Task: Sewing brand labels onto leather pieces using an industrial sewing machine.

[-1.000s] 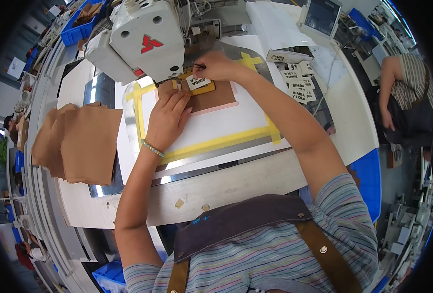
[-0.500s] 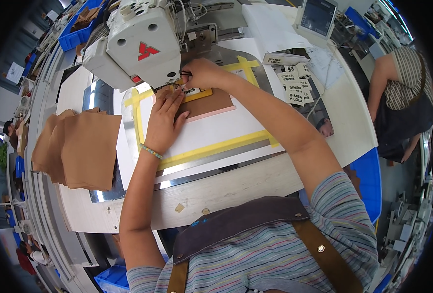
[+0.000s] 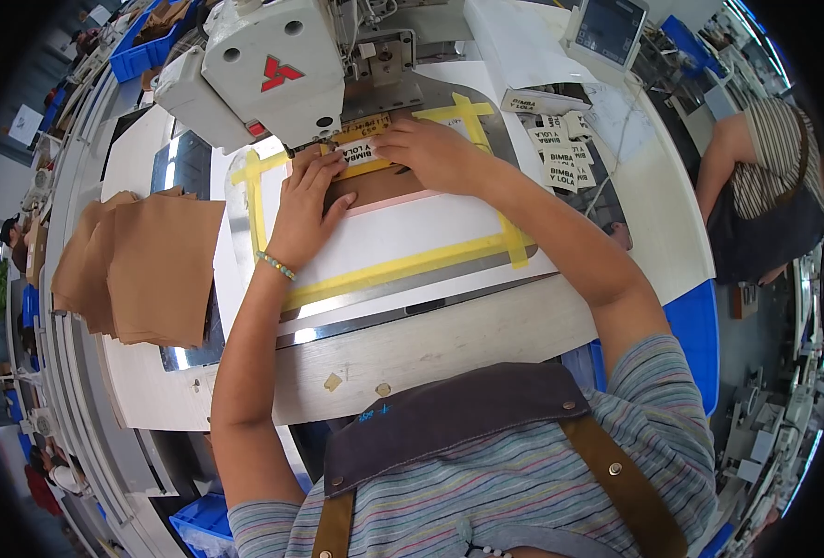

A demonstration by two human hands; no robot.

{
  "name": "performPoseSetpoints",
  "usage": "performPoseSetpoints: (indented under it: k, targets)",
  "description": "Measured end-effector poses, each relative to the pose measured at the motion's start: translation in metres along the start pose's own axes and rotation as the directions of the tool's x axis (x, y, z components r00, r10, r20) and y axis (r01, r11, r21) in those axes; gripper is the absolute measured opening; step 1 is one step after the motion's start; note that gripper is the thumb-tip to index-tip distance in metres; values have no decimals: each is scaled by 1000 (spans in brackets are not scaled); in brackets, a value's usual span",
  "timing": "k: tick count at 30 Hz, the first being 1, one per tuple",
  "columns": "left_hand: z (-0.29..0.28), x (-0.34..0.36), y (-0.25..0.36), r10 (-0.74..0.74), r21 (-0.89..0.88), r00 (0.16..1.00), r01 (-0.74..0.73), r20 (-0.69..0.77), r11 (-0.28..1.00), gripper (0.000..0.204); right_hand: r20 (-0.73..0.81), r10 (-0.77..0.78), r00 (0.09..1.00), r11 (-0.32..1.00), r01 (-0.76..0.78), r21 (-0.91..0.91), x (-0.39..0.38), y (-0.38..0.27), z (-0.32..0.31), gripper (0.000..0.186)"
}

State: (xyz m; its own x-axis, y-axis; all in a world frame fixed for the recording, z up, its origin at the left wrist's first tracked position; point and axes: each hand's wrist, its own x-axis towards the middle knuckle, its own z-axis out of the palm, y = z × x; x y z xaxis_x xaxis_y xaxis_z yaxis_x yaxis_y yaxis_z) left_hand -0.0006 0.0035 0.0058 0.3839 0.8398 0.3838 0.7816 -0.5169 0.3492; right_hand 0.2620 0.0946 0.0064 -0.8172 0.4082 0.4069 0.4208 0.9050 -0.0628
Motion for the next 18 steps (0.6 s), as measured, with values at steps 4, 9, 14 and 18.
performPoseSetpoints:
  k: [4,9,14,18]
  targets:
    - [-1,4,-2,41,44,999,-42,11,998,43,-57,-49,997,999,49,-3,4,-5,6,31]
    - [-7,9,-9,80,20,997,-80,9,997,42,-83,-32,996,991,43,126,10,-12,18,32]
    - [-8,-2,-3,14,12,1000,-14,-19,1000,46,199,54,979,991,-77,113,18,-12,9,51]
    - [-11,-11,-7,20,160,999,-14,-34,987,53,78,25,997,991,-35,132,15,-12,17,56]
